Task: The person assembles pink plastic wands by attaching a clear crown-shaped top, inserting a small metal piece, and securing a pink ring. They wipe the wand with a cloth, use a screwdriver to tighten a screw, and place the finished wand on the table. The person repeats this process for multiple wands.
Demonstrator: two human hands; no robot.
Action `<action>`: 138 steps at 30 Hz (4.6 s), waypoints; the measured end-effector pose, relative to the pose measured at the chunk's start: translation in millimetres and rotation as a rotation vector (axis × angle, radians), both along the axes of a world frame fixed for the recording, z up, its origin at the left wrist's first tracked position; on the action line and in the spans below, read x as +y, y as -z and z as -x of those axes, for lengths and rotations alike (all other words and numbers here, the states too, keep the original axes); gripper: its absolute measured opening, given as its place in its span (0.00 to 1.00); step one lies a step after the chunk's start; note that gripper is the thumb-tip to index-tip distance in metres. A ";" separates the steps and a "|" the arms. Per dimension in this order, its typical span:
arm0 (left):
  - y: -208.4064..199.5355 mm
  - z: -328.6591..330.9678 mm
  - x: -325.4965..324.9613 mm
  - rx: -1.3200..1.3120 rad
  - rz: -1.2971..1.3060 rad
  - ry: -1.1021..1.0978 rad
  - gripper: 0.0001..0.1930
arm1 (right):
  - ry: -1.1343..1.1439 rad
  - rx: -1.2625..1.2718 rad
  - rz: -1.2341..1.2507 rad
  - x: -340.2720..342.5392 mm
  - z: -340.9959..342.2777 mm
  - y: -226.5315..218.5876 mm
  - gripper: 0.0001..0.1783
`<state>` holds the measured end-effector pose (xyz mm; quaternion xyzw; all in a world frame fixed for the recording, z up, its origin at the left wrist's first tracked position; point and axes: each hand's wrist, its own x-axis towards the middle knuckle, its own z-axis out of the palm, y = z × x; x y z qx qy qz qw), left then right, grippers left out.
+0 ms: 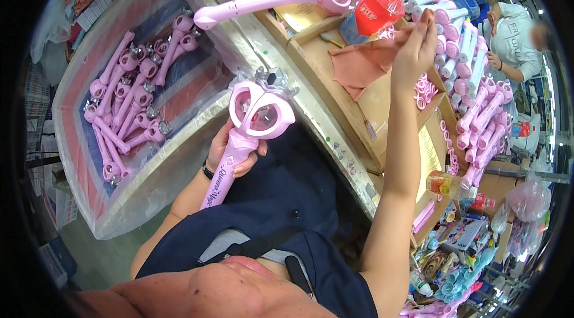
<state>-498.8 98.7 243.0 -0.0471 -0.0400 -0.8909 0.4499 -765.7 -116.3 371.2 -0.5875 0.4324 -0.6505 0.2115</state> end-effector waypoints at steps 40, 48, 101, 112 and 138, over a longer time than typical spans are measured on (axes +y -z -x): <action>-43.5 35.3 11.6 -0.344 0.059 0.103 0.31 | -0.392 0.922 0.419 194.8 -11.8 12.0 0.17; -35.9 39.0 11.2 -0.160 -0.056 0.152 0.29 | -0.307 0.443 0.026 197.9 2.5 16.1 0.22; -46.5 35.2 8.1 -0.679 0.117 0.132 0.32 | -0.245 0.688 0.190 204.5 -16.8 34.8 0.20; -45.8 35.6 8.9 -0.664 0.125 0.141 0.30 | -0.301 0.818 0.164 208.9 -14.0 30.9 0.24; -28.5 33.3 0.5 -0.400 -0.025 0.053 0.31 | 0.620 1.016 0.001 165.2 96.1 48.2 0.20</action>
